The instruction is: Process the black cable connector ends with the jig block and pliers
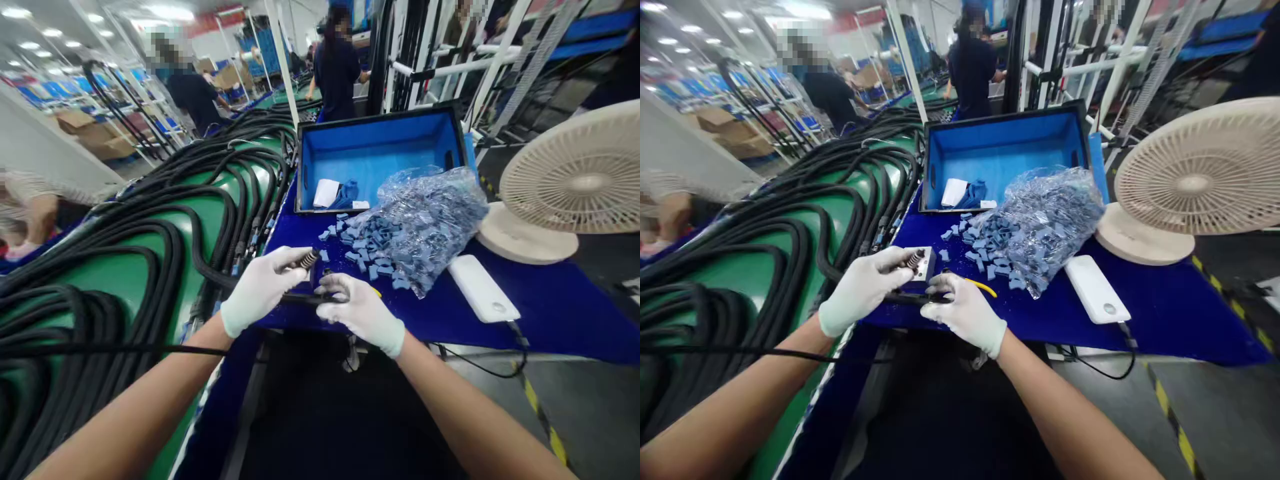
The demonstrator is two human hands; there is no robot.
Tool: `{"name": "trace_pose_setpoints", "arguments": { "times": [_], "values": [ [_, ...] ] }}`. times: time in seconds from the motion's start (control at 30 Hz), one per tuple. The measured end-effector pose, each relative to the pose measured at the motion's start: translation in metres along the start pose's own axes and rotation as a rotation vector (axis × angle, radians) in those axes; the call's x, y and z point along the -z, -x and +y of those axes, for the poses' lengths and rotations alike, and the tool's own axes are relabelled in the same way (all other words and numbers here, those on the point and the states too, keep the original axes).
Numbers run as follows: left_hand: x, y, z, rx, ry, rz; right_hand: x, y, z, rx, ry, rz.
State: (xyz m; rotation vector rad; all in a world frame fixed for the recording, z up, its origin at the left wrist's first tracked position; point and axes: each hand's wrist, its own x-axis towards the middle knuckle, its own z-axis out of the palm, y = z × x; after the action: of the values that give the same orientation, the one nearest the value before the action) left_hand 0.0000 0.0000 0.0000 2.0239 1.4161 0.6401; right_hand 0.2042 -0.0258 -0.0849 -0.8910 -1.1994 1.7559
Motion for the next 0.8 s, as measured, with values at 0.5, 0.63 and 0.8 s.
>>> {"name": "trace_pose_setpoints", "arguments": {
  "times": [0.5, 0.63, 0.8],
  "values": [
    [-0.030, 0.011, -0.028, -0.073, -0.063, -0.138, -0.006, -0.003, 0.018, 0.000, 0.029, 0.142],
    [-0.032, 0.015, -0.031, -0.126, -0.082, -0.189, 0.001, 0.001, 0.008, 0.091, 0.233, 0.093],
    [-0.034, 0.015, -0.042, -0.396, -0.186, -0.134, 0.002, -0.002, 0.004, 0.060, 0.126, -0.063]
  ]
}}
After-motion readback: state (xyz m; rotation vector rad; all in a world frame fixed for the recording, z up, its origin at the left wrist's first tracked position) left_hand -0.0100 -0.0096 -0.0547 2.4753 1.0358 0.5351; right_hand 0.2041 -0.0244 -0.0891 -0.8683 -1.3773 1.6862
